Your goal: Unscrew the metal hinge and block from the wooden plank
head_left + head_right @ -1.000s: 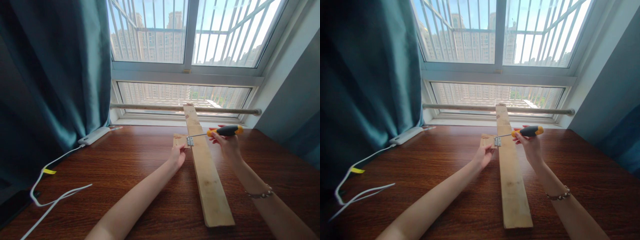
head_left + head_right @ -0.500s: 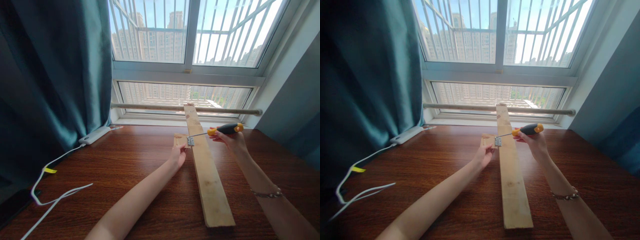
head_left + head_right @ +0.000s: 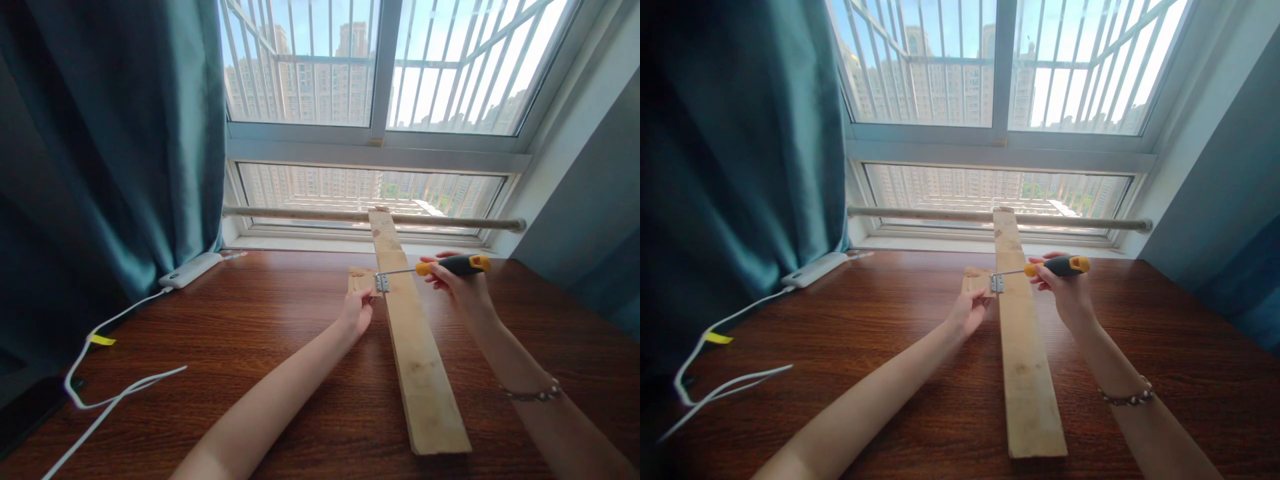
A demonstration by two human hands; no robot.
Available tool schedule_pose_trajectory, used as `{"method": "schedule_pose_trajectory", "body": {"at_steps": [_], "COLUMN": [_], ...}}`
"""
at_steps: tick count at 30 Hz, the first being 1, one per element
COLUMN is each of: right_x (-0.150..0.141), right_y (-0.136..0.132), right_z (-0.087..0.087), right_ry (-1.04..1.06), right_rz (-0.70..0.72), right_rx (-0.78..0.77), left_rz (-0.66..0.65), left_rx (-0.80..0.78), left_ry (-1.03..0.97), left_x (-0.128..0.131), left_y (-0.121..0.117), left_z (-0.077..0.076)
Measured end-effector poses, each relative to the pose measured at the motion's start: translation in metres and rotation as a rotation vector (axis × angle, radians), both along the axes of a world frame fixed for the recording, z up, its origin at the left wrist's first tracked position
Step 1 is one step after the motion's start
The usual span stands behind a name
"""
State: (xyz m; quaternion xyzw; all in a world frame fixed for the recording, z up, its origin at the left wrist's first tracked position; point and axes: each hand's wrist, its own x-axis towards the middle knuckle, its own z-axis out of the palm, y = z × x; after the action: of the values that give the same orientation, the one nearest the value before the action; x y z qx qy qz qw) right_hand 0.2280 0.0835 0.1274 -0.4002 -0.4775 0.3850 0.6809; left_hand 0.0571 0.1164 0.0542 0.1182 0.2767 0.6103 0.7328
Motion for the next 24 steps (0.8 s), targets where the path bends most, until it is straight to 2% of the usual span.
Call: {"method": "schedule_pose_trajectory", "body": {"at_steps": [4, 7, 10, 14, 16, 18, 22, 24], "right_x": [0.009, 0.012, 0.010, 0.002, -0.001, -0.003, -0.002, -0.001], "right_y": [-0.006, -0.007, -0.003, 0.002, 0.004, 0.003, 0.000, -0.002], "right_z": [0.012, 0.015, 0.008, -0.005, -0.009, -0.008, -0.002, 0.000], "right_ry": [0.011, -0.008, -0.091, -0.224, -0.250, -0.205, -0.098, -0.099], "right_rz": [0.191, 0.190, 0.046, -0.233, -0.299, -0.275, -0.085, -0.039], "right_rx": [-0.114, -0.135, -0.097, -0.019, 0.001, 0.012, -0.020, -0.055], "left_rz": [0.000, -0.001, -0.005, -0.015, -0.006, 0.001, -0.006, -0.001], "left_rx": [0.012, 0.009, 0.013, 0.007, -0.007, -0.011, -0.003, -0.008], "left_ry": [-0.005, 0.002, 0.004, -0.002, -0.001, 0.002, 0.003, -0.001], "left_x": [0.000, 0.000, 0.000, 0.000, 0.000, 0.000, 0.000, 0.000], "left_y": [0.000, 0.000, 0.001, 0.001, 0.001, 0.002, 0.002, 0.002], "left_z": [0.001, 0.000, 0.000, -0.001, -0.001, -0.002, -0.003, -0.003]}}
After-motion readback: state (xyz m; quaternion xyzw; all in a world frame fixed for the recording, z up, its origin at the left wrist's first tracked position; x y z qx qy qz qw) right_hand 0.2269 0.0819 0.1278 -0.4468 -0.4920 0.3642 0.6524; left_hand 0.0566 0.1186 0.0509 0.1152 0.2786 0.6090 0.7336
